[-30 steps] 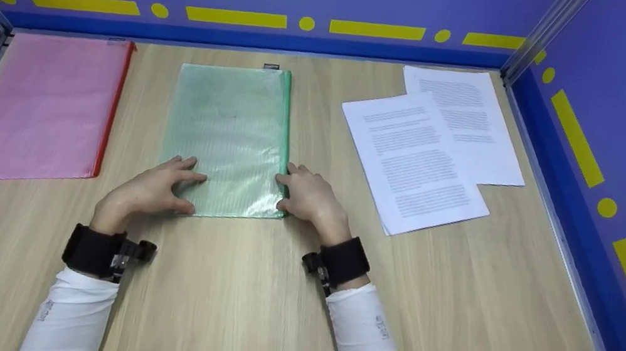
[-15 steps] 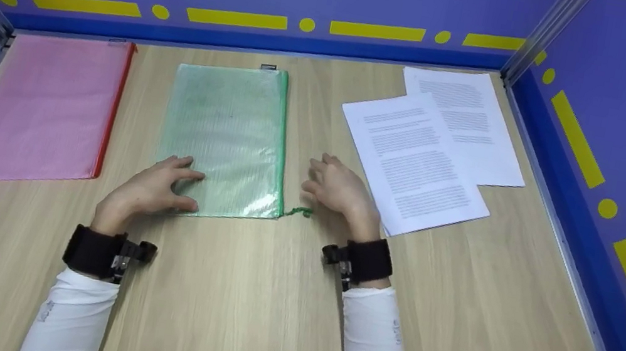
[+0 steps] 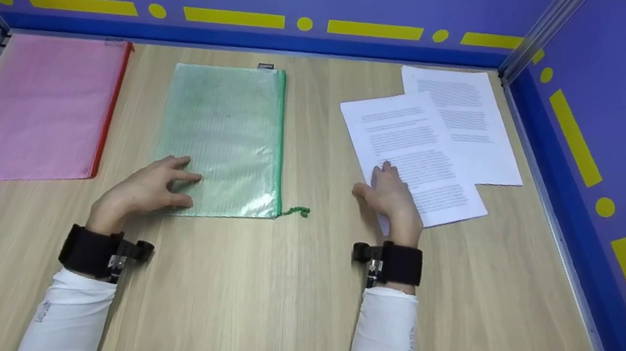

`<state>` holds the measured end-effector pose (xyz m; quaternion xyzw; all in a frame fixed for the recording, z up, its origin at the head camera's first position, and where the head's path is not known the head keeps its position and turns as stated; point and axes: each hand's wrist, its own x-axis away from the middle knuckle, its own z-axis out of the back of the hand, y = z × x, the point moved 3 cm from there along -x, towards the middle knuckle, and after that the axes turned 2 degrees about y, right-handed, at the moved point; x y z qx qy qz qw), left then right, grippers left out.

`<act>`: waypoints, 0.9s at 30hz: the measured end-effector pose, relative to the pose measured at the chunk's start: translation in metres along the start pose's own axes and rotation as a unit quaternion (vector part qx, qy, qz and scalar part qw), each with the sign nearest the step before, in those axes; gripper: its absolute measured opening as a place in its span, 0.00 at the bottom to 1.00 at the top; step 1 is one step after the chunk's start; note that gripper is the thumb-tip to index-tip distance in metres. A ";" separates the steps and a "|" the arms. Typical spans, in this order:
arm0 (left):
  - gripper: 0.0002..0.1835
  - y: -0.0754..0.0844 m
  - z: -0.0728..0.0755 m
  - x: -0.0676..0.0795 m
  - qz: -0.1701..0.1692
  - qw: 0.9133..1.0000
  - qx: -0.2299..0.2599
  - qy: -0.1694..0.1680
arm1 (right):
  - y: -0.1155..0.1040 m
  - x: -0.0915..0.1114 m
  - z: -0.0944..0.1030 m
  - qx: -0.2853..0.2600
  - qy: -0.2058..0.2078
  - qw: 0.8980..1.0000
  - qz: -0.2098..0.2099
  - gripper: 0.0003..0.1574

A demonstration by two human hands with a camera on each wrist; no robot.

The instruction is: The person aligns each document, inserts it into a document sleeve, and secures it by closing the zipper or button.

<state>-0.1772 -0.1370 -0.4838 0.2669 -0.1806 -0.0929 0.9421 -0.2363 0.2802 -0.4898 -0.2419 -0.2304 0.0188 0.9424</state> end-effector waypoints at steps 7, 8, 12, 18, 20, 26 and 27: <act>0.28 -0.002 0.001 0.000 0.001 1.000 0.005 0.003 | -0.014 -0.006 -0.009 0.001 -0.009 1.000 0.022 0.49; 0.27 -0.002 0.001 0.000 0.000 1.000 0.005 0.003 | -0.017 -0.007 -0.011 0.005 -0.009 1.000 0.026 0.49; 0.26 -0.002 0.002 0.002 -0.003 1.000 0.009 0.006 | -0.031 -0.011 -0.021 0.022 -0.008 0.998 0.051 0.50; 0.23 0.001 0.002 0.001 -0.004 1.000 0.004 0.018 | -0.056 -0.015 -0.034 -0.015 -0.010 0.994 0.111 0.51; 0.22 0.003 0.002 0.000 -0.003 1.000 -0.001 0.026 | -0.062 -0.016 -0.034 -0.039 -0.003 0.990 0.133 0.51; 0.23 0.014 0.000 -0.008 -0.003 0.999 -0.025 0.035 | -0.046 -0.019 -0.019 -0.058 0.057 0.989 0.124 0.46; 0.24 0.018 -0.001 -0.010 -0.005 0.999 -0.031 0.031 | -0.040 -0.020 -0.015 -0.051 0.071 0.990 0.110 0.45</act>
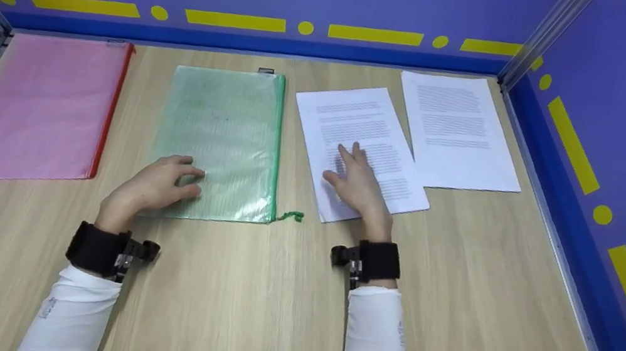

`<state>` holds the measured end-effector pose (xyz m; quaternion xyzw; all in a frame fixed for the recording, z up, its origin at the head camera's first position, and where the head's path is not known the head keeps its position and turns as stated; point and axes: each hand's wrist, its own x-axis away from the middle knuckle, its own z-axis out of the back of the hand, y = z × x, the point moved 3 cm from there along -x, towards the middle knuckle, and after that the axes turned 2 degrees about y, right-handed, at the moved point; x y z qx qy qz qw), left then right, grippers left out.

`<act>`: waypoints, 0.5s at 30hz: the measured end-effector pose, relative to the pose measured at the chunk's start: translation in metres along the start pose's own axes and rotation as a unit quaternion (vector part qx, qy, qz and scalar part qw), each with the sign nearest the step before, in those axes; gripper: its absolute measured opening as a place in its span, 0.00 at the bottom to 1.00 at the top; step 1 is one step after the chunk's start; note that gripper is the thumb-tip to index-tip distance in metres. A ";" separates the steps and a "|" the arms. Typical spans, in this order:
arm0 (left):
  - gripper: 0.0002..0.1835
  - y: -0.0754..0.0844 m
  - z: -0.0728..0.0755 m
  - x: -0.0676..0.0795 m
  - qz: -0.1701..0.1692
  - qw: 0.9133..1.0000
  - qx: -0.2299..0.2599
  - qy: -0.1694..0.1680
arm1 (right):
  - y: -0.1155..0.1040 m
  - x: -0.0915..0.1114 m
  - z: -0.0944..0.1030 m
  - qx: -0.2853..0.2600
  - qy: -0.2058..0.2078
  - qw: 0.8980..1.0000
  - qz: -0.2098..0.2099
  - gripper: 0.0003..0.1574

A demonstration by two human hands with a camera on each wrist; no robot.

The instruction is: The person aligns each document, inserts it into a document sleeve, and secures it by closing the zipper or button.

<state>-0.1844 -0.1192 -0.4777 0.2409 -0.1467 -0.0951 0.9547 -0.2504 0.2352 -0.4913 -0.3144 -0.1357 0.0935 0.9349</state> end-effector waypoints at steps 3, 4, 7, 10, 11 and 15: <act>0.25 0.017 -0.003 -0.008 -0.021 0.999 -0.026 -0.014 | 0.019 0.003 0.015 0.021 0.030 0.998 -0.044 0.43; 0.25 0.024 -0.004 -0.010 -0.031 0.999 -0.035 -0.016 | 0.025 0.004 0.019 0.026 0.037 0.997 -0.057 0.42; 0.24 0.045 -0.007 -0.019 -0.063 0.996 -0.062 -0.009 | 0.038 0.007 0.030 0.033 0.050 0.994 -0.091 0.45; 0.24 0.065 -0.011 -0.028 -0.096 0.992 -0.085 -0.001 | 0.047 0.009 0.035 0.037 0.052 0.990 -0.127 0.49; 0.25 0.072 -0.014 -0.031 -0.107 0.990 -0.094 -0.003 | 0.050 0.010 0.036 0.040 0.050 0.988 -0.137 0.50; 0.27 0.095 -0.024 -0.041 -0.139 0.982 -0.129 -0.027 | 0.058 0.013 0.035 0.048 0.031 0.985 -0.163 0.53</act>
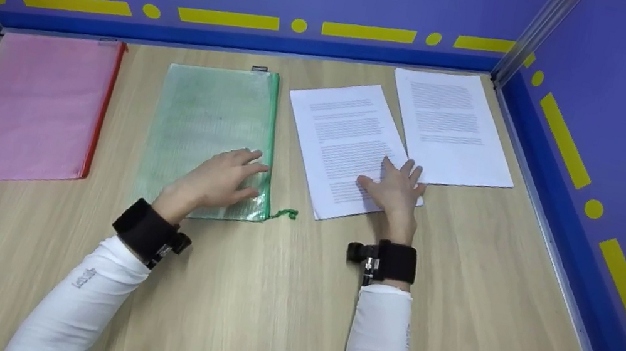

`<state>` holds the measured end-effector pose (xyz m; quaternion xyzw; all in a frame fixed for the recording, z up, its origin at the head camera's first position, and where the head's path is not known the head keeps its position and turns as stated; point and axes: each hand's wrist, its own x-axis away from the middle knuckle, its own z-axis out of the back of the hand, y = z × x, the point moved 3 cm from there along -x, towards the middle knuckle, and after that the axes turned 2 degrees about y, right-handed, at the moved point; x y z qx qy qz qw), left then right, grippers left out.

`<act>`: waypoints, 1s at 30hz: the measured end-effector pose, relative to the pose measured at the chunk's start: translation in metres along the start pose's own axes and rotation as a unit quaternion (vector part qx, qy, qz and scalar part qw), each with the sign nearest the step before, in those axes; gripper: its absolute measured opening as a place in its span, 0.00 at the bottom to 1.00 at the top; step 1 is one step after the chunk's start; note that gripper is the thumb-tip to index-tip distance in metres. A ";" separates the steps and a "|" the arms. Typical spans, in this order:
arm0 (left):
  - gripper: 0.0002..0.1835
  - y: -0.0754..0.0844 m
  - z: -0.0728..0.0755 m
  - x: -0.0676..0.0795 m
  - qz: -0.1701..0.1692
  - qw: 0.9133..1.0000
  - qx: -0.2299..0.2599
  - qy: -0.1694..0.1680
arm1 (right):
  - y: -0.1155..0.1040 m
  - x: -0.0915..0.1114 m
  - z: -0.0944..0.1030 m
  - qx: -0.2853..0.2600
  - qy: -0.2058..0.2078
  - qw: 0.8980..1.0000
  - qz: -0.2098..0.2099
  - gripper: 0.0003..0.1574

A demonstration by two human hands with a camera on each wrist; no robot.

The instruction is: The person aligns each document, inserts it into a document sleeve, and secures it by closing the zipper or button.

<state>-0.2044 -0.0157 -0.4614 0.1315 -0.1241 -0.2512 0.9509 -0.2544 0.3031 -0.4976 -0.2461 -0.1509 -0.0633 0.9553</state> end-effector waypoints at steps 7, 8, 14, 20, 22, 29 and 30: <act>0.29 0.024 -0.007 -0.021 -0.027 0.998 -0.051 -0.020 | -0.002 0.002 -0.007 -0.022 -0.033 0.999 -0.017 0.52; 0.29 0.028 -0.009 -0.024 -0.029 0.998 -0.058 -0.022 | -0.004 0.003 -0.007 -0.024 -0.037 0.999 -0.017 0.51; 0.32 0.045 -0.023 -0.035 -0.035 0.995 -0.071 -0.059 | -0.015 0.012 -0.009 -0.033 -0.052 0.998 -0.018 0.45; 0.30 0.051 -0.029 -0.039 -0.031 0.993 -0.073 -0.087 | -0.024 0.014 -0.003 -0.089 -0.043 0.995 0.002 0.43; 0.29 0.052 -0.029 -0.040 -0.028 0.993 -0.070 -0.093 | -0.025 0.012 0.001 -0.122 -0.028 0.992 0.004 0.43; 0.28 0.056 -0.030 -0.045 -0.028 0.994 -0.033 -0.098 | -0.017 0.001 0.014 -0.253 0.044 0.966 -0.042 0.37; 0.28 0.057 -0.031 -0.046 -0.029 0.994 -0.031 -0.097 | -0.014 0.000 0.016 -0.260 0.049 0.963 -0.048 0.36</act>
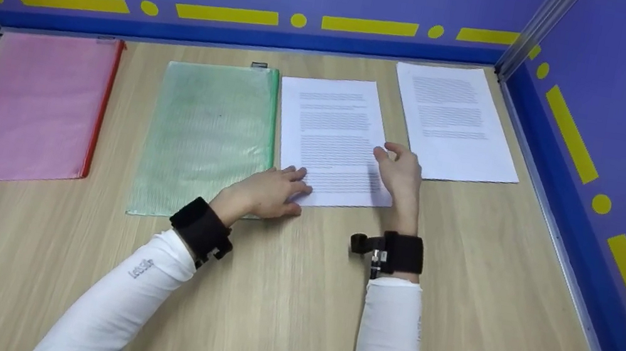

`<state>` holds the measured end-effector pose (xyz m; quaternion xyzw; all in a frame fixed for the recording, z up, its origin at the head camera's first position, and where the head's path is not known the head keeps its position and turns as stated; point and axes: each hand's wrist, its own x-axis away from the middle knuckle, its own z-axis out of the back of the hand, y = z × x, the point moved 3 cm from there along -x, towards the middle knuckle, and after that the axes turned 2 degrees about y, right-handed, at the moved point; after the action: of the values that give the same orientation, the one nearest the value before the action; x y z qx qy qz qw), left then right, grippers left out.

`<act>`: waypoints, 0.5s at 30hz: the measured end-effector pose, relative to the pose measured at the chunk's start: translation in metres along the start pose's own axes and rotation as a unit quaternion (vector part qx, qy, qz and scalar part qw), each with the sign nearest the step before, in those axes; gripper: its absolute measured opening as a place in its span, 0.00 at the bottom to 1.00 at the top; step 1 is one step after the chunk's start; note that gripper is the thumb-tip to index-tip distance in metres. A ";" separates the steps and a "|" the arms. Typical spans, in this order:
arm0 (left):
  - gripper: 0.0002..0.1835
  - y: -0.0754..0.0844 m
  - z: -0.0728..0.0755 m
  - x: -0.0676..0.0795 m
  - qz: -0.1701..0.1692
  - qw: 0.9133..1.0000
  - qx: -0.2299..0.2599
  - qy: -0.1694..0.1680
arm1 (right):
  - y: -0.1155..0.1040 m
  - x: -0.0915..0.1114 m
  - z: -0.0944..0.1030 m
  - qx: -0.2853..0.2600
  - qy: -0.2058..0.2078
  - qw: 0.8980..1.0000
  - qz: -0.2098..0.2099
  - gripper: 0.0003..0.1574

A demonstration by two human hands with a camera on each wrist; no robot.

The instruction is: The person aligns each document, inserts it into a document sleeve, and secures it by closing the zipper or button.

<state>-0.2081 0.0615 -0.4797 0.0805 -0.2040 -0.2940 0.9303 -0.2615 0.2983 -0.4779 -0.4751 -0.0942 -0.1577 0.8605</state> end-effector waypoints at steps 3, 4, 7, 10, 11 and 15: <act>0.27 0.001 -0.001 -0.001 0.002 1.000 0.000 0.003 | -0.001 -0.006 0.005 -0.011 -0.005 1.000 -0.016 0.37; 0.27 0.001 -0.001 -0.001 0.004 1.000 -0.004 0.004 | -0.001 -0.007 0.007 -0.015 -0.010 1.000 -0.021 0.37; 0.26 0.003 0.000 -0.003 0.005 1.000 -0.017 0.005 | -0.001 -0.012 0.013 -0.055 -0.027 0.997 -0.048 0.40; 0.26 0.005 0.001 -0.004 0.008 1.000 -0.027 0.001 | 0.004 -0.016 0.018 -0.119 -0.037 0.989 -0.077 0.41; 0.26 0.005 0.000 -0.004 0.009 1.000 -0.027 0.001 | 0.006 -0.017 0.019 -0.141 -0.038 0.986 -0.086 0.42; 0.26 0.004 0.000 -0.002 0.016 1.000 -0.026 0.002 | 0.010 -0.021 0.017 -0.206 -0.069 0.970 -0.112 0.43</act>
<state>-0.2076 0.0660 -0.4797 0.0536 -0.1961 -0.2844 0.9369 -0.2782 0.3210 -0.4833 -0.6383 -0.1716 -0.2361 0.7124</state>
